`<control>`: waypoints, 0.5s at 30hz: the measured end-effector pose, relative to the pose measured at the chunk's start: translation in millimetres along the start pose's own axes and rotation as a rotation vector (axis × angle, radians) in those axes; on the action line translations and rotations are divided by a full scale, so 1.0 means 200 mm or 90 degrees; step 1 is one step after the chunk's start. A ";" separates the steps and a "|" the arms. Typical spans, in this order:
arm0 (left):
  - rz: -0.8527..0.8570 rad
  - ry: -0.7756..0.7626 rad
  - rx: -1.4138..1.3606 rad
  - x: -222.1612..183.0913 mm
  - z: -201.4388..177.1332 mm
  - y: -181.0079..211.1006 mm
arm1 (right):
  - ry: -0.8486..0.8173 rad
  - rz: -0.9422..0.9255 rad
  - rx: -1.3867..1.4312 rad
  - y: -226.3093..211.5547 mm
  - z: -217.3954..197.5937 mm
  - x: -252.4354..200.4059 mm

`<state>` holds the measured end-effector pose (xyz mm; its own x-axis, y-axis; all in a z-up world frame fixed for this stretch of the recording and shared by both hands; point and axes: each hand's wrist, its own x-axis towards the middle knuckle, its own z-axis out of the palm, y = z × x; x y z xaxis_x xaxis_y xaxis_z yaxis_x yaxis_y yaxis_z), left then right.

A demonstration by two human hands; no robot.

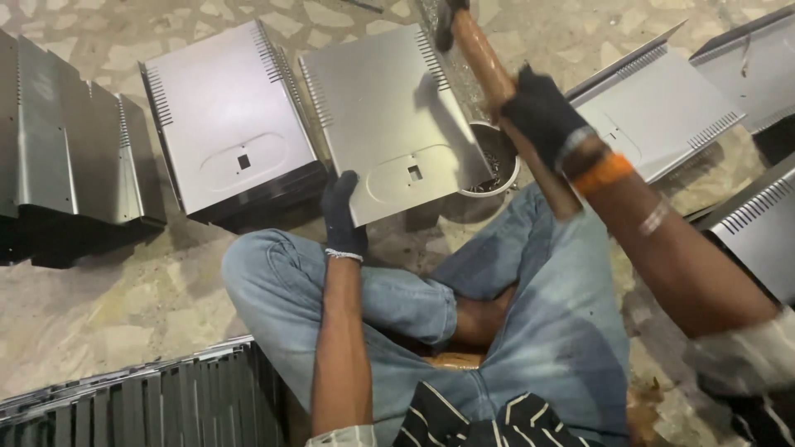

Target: The person assembles metal enclosures by hammering panels together on the floor.

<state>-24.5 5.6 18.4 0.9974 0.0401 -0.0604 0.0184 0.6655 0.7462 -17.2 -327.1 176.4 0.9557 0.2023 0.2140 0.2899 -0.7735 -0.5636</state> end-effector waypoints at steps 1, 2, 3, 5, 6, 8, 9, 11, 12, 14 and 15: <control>0.001 -0.001 0.000 0.02 -0.08 -0.07 | 0.001 -0.001 -0.001 0.00 0.01 0.07; -0.001 0.018 -0.003 0.05 -0.15 -0.13 | -0.013 0.160 0.142 0.01 0.02 0.15; -0.004 0.037 -0.006 0.09 -0.22 -0.19 | -0.028 0.321 0.285 0.01 0.02 0.23; 0.007 0.048 -0.001 0.10 -0.25 -0.24 | -0.111 0.288 0.184 0.32 0.19 0.33; 0.016 0.061 0.006 0.10 -0.26 -0.26 | -0.194 0.257 0.084 0.48 0.28 0.37; 0.030 0.063 0.033 0.13 -0.30 -0.29 | -0.231 0.208 0.008 0.73 0.48 0.32; 0.044 0.068 0.059 0.14 -0.32 -0.31 | -0.270 0.157 -0.069 0.86 0.58 0.31; 0.038 0.075 0.062 0.09 -0.25 -0.25 | -0.201 0.195 -0.054 0.72 0.56 0.19; 0.036 0.081 0.063 0.07 -0.21 -0.20 | -0.131 0.228 -0.040 0.64 0.55 0.15; 0.023 0.088 0.040 0.06 -0.20 -0.19 | -0.148 0.209 -0.117 0.58 0.53 0.12; 0.005 0.089 0.018 0.05 -0.19 -0.18 | -0.161 0.196 -0.195 0.55 0.51 0.10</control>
<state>-18.2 9.2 -34.3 0.9781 0.1497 -0.1447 0.0146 0.6439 0.7649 39.7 -346.0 37.8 0.9881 0.0466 -0.1467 0.0001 -0.9533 -0.3020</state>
